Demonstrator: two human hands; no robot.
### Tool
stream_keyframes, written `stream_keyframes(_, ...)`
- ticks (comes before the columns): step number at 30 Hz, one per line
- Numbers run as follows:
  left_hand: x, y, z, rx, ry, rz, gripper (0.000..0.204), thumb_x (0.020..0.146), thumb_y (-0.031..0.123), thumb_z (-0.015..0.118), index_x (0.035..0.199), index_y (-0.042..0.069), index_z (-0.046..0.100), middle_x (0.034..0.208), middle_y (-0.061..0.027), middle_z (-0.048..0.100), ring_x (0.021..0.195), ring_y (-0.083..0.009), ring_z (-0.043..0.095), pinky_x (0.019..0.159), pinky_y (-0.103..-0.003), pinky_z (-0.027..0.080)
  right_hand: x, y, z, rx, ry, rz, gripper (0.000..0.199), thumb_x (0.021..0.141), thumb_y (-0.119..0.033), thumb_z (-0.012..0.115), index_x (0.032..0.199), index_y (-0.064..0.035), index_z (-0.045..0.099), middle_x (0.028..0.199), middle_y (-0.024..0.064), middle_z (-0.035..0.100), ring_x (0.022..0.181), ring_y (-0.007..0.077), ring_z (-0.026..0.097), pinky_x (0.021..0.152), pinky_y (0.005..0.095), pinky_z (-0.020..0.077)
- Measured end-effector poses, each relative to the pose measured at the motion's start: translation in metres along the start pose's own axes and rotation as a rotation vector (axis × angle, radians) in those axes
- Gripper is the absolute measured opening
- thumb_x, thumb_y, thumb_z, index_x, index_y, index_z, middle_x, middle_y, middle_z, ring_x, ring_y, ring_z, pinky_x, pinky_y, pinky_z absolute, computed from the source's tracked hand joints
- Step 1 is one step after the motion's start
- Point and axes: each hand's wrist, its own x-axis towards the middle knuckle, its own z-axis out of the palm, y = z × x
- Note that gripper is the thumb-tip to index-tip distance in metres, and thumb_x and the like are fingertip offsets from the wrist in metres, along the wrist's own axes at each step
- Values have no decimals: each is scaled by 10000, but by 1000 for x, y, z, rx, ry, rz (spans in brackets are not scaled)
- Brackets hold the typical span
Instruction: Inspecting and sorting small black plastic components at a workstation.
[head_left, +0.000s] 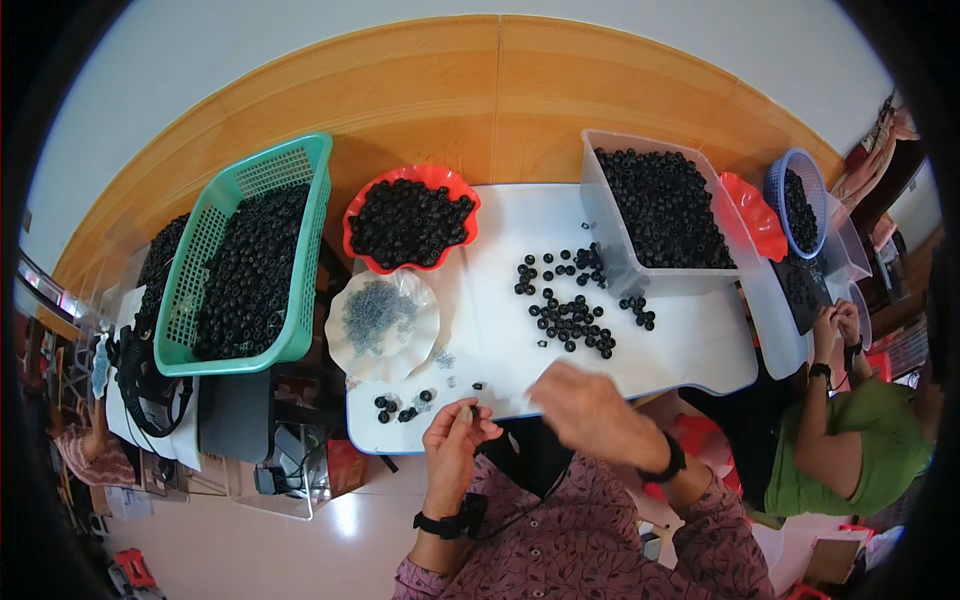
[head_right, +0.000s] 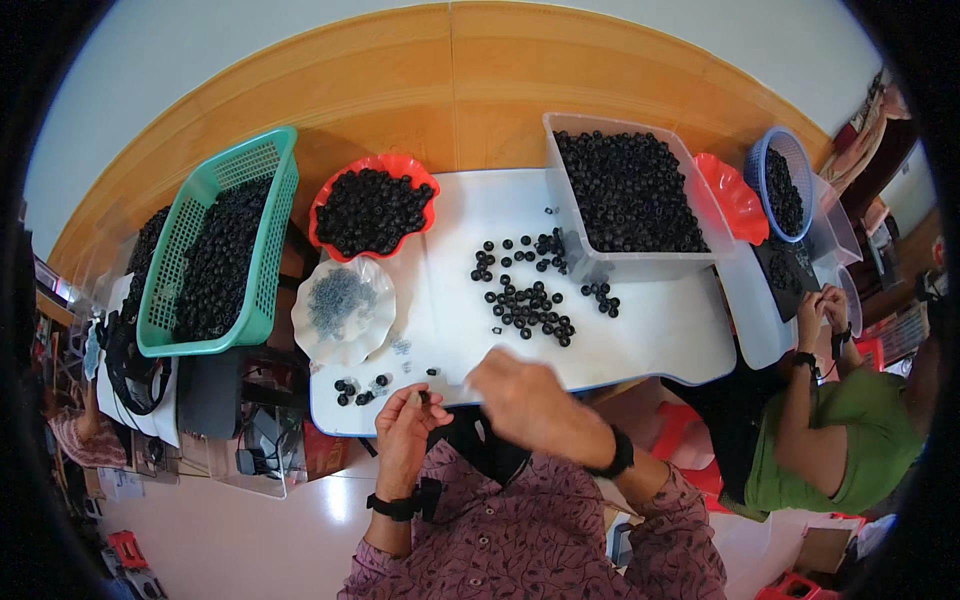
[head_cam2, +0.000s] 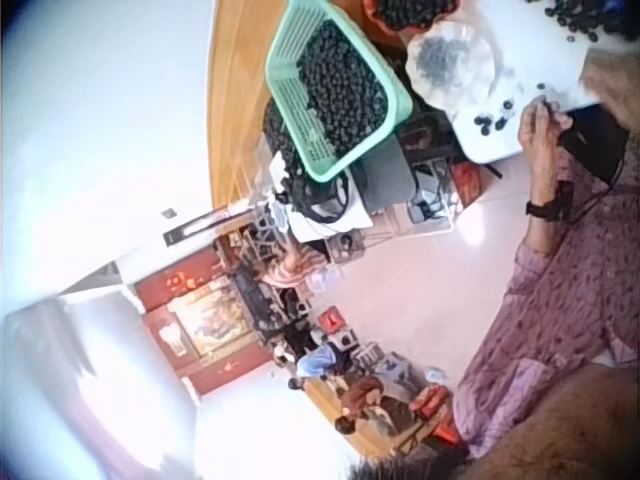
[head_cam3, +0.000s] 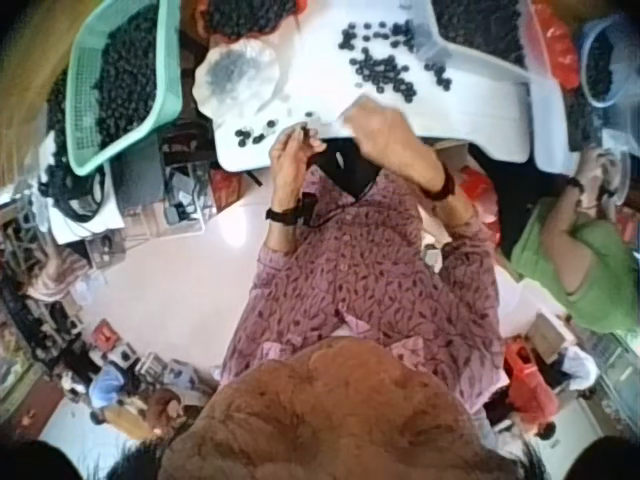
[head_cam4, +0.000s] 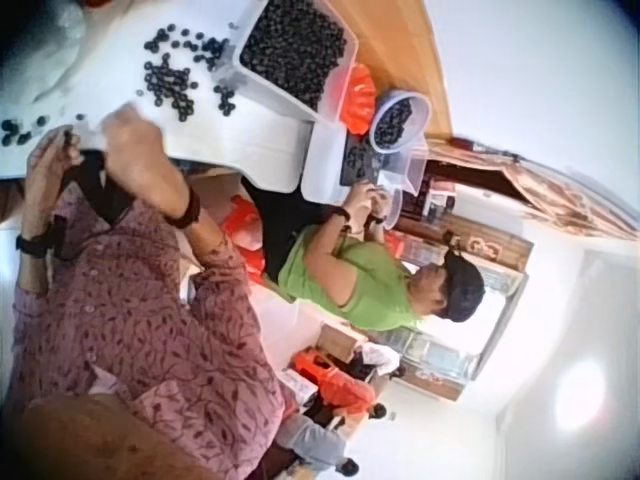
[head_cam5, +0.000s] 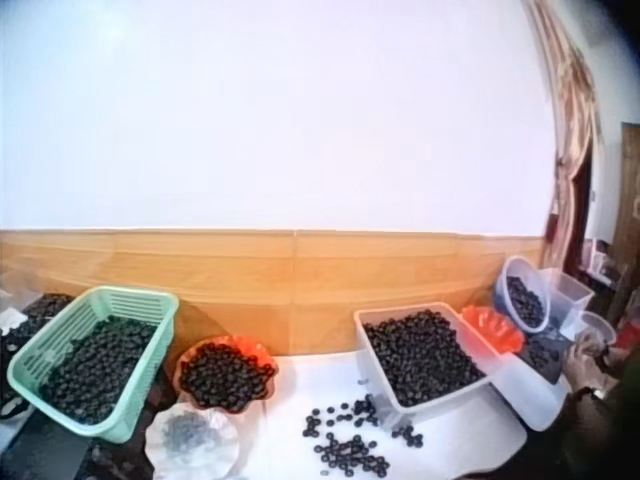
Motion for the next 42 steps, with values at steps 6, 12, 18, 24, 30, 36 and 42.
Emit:
stream_keyframes(6, -1, 2, 3, 26, 9, -14, 210, 986, 89, 492, 1115, -46, 586, 988, -171, 650, 788, -187, 662, 752, -387, 597, 25, 105, -3, -544, 152, 430, 67, 753, 21, 549, 811, 22, 581, 813, 219, 588, 629, 403, 629, 558, 479, 518)
stream_keyframes(12, -1, 5, 2, 15, 28, -42, 209, 981, 77, 489, 1117, -50, 585, 987, -175, 650, 787, -192, 664, 759, -397, 596, 56, 137, 5, -742, 41, 443, 94, 759, 1, 585, 840, 42, 609, 822, 228, 624, 658, 343, 676, 560, 401, 558)
stream_keyframes(18, 1, 6, 3, 16, 33, -56, 207, 975, 73, 496, 1112, -52, 589, 979, -178, 657, 784, -194, 666, 757, -406, 597, 66, 158, 16, -828, -58, 472, 114, 773, -24, 610, 876, 21, 633, 800, 198, 651, 689, 316, 695, 588, 374, 576)
stream_keyframes(24, 2, 7, 0, -3, 18, -64, 210, 975, 72, 498, 1119, -49, 591, 981, -175, 657, 792, -195, 668, 760, -403, 599, 72, 149, 16, -821, -39, 463, 123, 757, 5, 613, 879, 19, 614, 814, 214, 637, 701, 325, 686, 603, 400, 570)
stream_keyframes(30, -2, 13, 5, -22, 19, -65, 210, 978, 77, 496, 1124, -42, 590, 1000, -175, 654, 816, -197, 668, 774, -400, 594, 49, 152, 10, -576, 174, 349, 142, 781, -35, 632, 911, 14, 597, 814, 214, 616, 625, 344, 653, 552, 367, 544)
stream_keyframes(36, -5, 13, 0, -77, -25, -61, 214, 977, 69, 499, 1145, -31, 588, 1015, -170, 653, 802, -181, 655, 741, -354, 584, 31, 83, -4, 718, 315, 641, 134, 876, -25, 633, 999, 28, 631, 888, 71, 680, 630, 97, 623, 540, 212, 473)
stream_keyframes(42, -12, 20, 13, -169, -81, -65, 224, 982, 61, 512, 1172, -31, 587, 1039, -143, 650, 847, -146, 623, 795, -306, 562, 2, 42, 12, 999, 253, 605, 213, 906, -9, 593, 1110, 33, 637, 981, 135, 698, 665, 127, 646, 545, 211, 474)
